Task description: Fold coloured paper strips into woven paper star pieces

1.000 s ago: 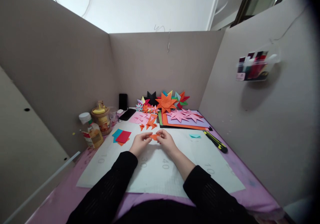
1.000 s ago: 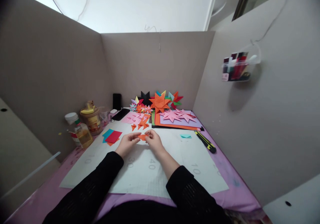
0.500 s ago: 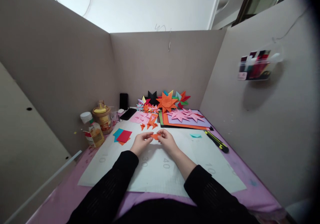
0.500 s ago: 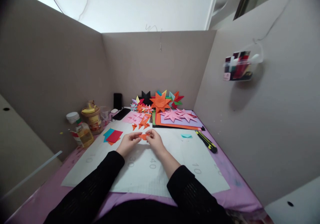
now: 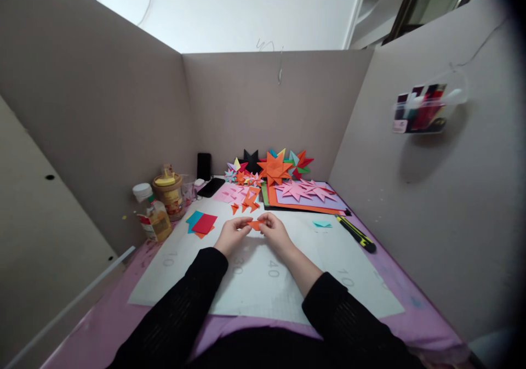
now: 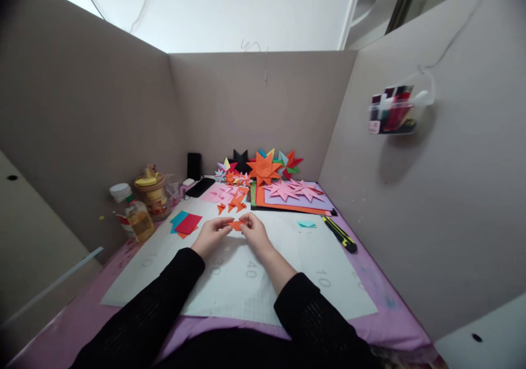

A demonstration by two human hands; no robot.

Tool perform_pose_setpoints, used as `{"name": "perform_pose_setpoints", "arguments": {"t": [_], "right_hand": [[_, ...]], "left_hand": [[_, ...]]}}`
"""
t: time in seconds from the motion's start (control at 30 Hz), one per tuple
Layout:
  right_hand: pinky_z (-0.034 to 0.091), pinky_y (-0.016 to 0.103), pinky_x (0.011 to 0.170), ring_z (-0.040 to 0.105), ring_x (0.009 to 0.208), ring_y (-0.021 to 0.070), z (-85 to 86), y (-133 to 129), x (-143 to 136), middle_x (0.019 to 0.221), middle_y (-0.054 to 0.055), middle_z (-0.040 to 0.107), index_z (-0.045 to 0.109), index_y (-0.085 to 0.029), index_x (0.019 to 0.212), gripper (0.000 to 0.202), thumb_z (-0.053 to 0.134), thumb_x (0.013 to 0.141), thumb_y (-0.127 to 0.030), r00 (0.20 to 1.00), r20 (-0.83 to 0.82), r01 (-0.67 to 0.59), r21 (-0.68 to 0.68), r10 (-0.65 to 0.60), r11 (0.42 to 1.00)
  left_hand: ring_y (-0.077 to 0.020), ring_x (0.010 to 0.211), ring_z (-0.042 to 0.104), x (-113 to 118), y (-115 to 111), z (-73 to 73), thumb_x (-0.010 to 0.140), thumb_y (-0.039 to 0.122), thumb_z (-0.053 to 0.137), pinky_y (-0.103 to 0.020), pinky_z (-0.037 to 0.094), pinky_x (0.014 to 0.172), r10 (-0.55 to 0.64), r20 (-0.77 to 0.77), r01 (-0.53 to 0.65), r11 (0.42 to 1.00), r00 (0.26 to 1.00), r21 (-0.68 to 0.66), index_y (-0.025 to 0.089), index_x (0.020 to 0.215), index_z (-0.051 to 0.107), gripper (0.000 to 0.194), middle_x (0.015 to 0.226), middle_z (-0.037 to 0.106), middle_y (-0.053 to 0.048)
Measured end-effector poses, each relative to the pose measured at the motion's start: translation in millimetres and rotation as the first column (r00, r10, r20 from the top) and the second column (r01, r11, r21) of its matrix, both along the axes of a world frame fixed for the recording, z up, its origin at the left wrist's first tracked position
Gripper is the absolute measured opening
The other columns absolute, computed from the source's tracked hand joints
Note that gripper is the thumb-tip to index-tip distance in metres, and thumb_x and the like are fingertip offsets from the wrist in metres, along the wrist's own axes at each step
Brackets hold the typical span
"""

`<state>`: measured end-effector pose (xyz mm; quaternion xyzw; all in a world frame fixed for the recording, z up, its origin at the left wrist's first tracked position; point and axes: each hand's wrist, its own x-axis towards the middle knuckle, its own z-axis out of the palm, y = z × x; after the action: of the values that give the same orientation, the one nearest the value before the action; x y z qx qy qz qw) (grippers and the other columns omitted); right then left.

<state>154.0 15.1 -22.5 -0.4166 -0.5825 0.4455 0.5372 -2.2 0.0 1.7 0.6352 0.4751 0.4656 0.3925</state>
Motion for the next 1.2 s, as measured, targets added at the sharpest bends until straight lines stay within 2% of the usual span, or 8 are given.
{"name": "perform_pose_setpoints", "arguments": {"t": [0.23, 0.37, 0.5, 0.57, 0.67, 0.8, 1.03, 1.2], "right_hand": [[0.034, 0.022, 0.051, 0.044, 0.05, 0.0101, 7.1, -5, -1, 0.056, -0.006, 0.046, 0.053, -0.019, 0.079, 0.013, 0.053, 0.065, -0.019, 0.999, 0.035, 0.004, 0.033, -0.005, 0.999], [0.037, 0.023, 0.052, 0.048, 0.054, 0.0111, 10.0, -8, -3, 0.06, -0.004, 0.051, 0.053, -0.019, 0.079, 0.013, 0.055, 0.07, -0.029, 0.999, 0.015, -0.045, 0.03, 0.045, 0.999], [0.037, 0.023, 0.049, 0.051, 0.053, 0.0113, 8.1, -5, -2, 0.063, -0.002, 0.053, 0.053, -0.019, 0.086, 0.025, 0.05, 0.076, -0.042, 0.998, -0.044, -0.049, -0.026, 0.048, 0.998], [0.037, 0.022, 0.047, 0.052, 0.052, 0.011, 5.5, -3, -2, 0.064, -0.002, 0.055, 0.05, -0.019, 0.091, 0.03, 0.048, 0.076, -0.046, 0.996, -0.087, -0.021, -0.057, 0.016, 0.998], [0.037, 0.021, 0.047, 0.053, 0.053, 0.0109, 1.9, -2, -5, 0.066, -0.002, 0.056, 0.047, -0.02, 0.094, 0.032, 0.055, 0.072, -0.042, 0.993, -0.116, -0.03, -0.077, 0.021, 0.997], [0.039, 0.022, 0.052, 0.053, 0.054, 0.011, 1.9, -5, -10, 0.068, -0.003, 0.058, 0.046, -0.02, 0.094, 0.033, 0.061, 0.065, -0.027, 0.989, -0.138, -0.057, -0.063, 0.048, 0.996], [0.037, 0.022, 0.05, 0.049, 0.048, 0.0103, -0.1, -1, -7, 0.057, -0.008, 0.052, 0.04, -0.022, 0.089, 0.031, 0.057, 0.063, -0.02, 0.989, -0.143, 0.014, -0.09, -0.027, 0.996], [0.036, 0.021, 0.053, 0.047, 0.055, 0.0099, -0.9, 0, -2, 0.061, -0.007, 0.049, 0.045, -0.021, 0.076, 0.016, 0.057, 0.065, -0.021, 0.995, -0.101, 0.022, 0.055, -0.016, 0.998]], "left_hand": [[-0.0188, 0.078, 0.061, 0, 1, 0.5, 0.067, 0.022, 0.061, -0.031, 0.048, 0.076, -0.007, -0.012, 0.008, 1.0, 1.0, 0.023, 0.012, 0.094, 0.066, 0.03, 0.086, 0.068, -0.009], [-0.0181, 0.076, 0.062, 0, 4, -3.7, 0.065, 0.018, 0.058, -0.029, 0.048, 0.074, 0.05, -0.016, -0.049, 0.997, 0.999, 0.055, 0.012, 0.083, 0.067, 0.021, 0.083, 0.068, -0.007], [-0.0172, 0.069, 0.062, -2, 7, -10.6, 0.068, 0.026, 0.058, -0.027, 0.047, 0.067, 0.07, -0.028, -0.067, 0.995, 0.997, 0.077, 0.013, 0.077, 0.066, 0.017, 0.072, 0.067, -0.005], [-0.0161, 0.063, 0.061, -3, 9, -12.3, 0.069, 0.03, 0.058, -0.025, 0.046, 0.061, 0.084, 0.024, -0.085, 0.995, 0.996, 0.047, 0.013, 0.074, 0.062, 0.018, 0.066, 0.066, -0.003], [-0.0152, 0.059, 0.062, -1, 9, -11.6, 0.068, 0.031, 0.06, -0.022, 0.043, 0.052, 0.109, 0.13, -0.102, 0.993, 0.986, -0.06, 0.015, 0.08, 0.055, 0.021, 0.061, 0.063, -0.001], [-0.0154, 0.059, 0.063, 4, 7, -9.8, 0.068, 0.025, 0.059, -0.017, 0.036, 0.044, 0.071, 0.186, -0.043, 0.988, 0.98, -0.15, 0.017, 0.086, 0.045, 0.025, 0.053, 0.058, 0.003], [-0.0145, 0.06, 0.062, 3, 6, -7.6, 0.068, 0.027, 0.057, -0.017, 0.037, 0.045, 0.061, 0.191, -0.04, 0.993, 0.98, -0.114, 0.019, 0.08, 0.042, 0.021, 0.056, 0.055, 0.004], [-0.0135, 0.06, 0.06, 1, 5, -5.4, 0.069, 0.028, 0.056, -0.018, 0.039, 0.048, 0.044, 0.153, -0.037, 0.998, 0.987, -0.049, 0.017, 0.079, 0.048, 0.016, 0.06, 0.056, 0.002]]}}
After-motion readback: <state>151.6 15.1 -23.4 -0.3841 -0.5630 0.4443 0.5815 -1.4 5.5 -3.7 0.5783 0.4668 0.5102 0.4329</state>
